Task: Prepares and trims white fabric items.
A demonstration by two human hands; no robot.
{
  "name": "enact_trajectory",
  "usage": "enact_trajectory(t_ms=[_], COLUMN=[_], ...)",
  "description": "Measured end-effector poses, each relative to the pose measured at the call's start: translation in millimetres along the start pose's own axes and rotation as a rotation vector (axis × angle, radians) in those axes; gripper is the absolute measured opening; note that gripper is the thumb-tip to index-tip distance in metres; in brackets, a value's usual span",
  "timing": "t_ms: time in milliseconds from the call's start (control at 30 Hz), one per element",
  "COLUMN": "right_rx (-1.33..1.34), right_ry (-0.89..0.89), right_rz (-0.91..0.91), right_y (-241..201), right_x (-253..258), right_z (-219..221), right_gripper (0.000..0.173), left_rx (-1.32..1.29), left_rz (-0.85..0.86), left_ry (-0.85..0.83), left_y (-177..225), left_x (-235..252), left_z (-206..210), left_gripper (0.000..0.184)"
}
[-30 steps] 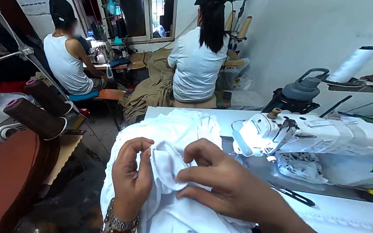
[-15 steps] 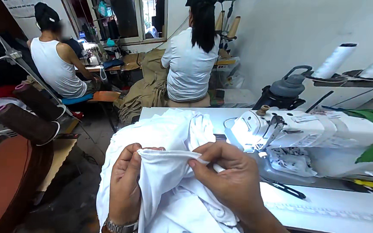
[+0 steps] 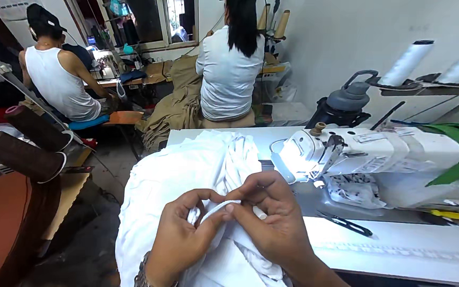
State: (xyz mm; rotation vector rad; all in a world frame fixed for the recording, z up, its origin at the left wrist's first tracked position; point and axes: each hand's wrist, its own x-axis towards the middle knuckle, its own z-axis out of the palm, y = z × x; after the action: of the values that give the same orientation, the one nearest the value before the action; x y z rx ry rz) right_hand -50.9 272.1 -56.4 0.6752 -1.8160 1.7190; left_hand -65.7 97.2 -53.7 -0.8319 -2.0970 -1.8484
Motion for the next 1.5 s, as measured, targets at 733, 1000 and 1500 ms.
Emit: enact_trajectory(t_ms=[733,1000,1500], right_rx=[-0.043,-0.040,-0.169], right_ry=[-0.183,-0.178,-0.095], right_rz=[0.511,0.285,0.059], right_y=[-5,-5,-1], right_x=[17,5,-10], right_z=[-18,-16,2], right_gripper=[0.014,0.015,0.008], left_rx=[-0.220,-0.289,-0.285], left_rz=[-0.184,-0.200,-0.179], left_ry=[0.199,0.217,0.255], left_y=[-18,-19,-20], left_x=[-29,-30,-33], left_z=[27,28,31], left_gripper=[0.013,0.011,0.006])
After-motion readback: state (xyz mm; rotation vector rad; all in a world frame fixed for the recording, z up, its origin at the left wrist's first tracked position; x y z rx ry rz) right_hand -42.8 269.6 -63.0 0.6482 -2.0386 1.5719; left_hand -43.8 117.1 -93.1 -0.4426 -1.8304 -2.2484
